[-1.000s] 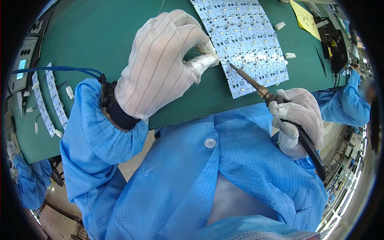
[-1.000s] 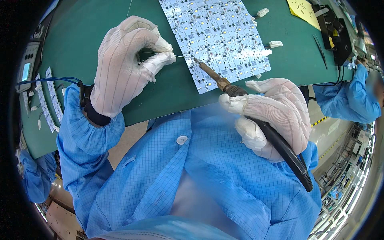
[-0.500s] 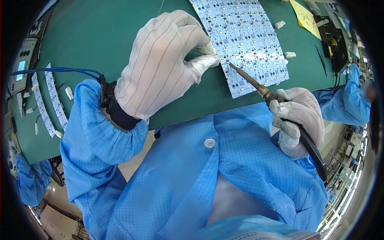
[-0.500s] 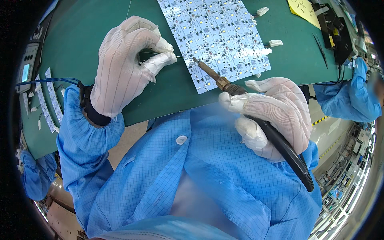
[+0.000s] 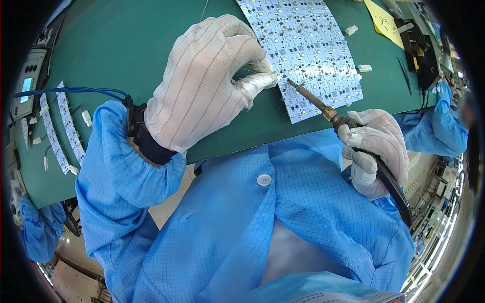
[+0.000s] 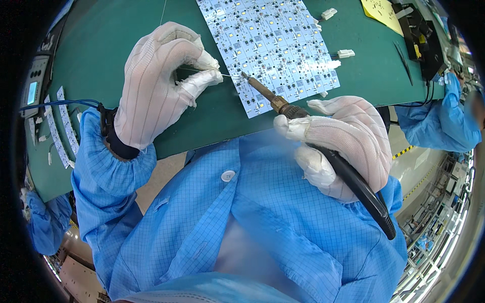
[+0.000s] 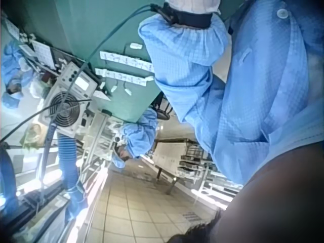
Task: Soldering electronic components onto a printed circuit board at a manufacturing station.
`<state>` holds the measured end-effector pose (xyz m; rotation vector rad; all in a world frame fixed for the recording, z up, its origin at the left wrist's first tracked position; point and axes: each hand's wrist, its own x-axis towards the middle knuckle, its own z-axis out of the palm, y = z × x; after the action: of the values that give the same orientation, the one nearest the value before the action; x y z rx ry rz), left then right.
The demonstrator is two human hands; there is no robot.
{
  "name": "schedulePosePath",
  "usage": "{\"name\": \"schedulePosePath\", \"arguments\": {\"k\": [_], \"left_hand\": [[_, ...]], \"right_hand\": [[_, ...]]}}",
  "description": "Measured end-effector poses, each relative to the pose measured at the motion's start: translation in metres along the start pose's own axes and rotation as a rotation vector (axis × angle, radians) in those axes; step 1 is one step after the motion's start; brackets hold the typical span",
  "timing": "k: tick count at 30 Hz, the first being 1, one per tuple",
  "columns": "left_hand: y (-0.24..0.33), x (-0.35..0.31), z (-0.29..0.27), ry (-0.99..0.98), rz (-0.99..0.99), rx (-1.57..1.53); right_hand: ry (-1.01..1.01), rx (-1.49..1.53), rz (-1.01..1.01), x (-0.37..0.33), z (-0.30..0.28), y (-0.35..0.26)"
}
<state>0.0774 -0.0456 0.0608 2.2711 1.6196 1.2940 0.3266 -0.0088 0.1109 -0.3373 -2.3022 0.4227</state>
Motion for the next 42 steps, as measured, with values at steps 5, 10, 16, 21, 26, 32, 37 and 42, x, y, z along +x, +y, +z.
{"name": "schedulePosePath", "arguments": {"k": [5, 10, 16, 21, 26, 32, 37, 42], "left_hand": [[0.001, 0.001, 0.000, -0.008, -0.008, 0.003], [0.002, -0.002, 0.000, -0.009, -0.036, 0.031], [0.001, 0.001, 0.001, 0.001, -0.026, 0.018], [0.001, 0.001, 0.002, 0.015, -0.007, 0.037], [0.002, 0.001, 0.001, 0.024, -0.039, 0.033], [0.002, 0.002, 0.001, 0.007, -0.025, 0.028], [-0.001, -0.001, 0.003, 0.007, -0.017, 0.031], [0.001, 0.001, 0.000, -0.018, -0.024, 0.038]], "right_hand": [[-0.037, -0.013, -0.058, 0.005, -0.003, 0.002], [0.032, 0.010, 0.002, 0.001, 0.003, 0.003], [0.033, -0.062, 0.013, 0.005, 0.003, -0.005], [0.016, -0.085, 0.005, 0.008, 0.004, -0.005], [-0.022, -0.040, -0.006, 0.007, 0.001, -0.004], [-0.011, -0.044, 0.036, 0.007, 0.001, -0.006], [-0.032, -0.050, 0.044, 0.009, 0.003, -0.005], [0.043, -0.012, -0.026, 0.002, 0.005, 0.002]]}}
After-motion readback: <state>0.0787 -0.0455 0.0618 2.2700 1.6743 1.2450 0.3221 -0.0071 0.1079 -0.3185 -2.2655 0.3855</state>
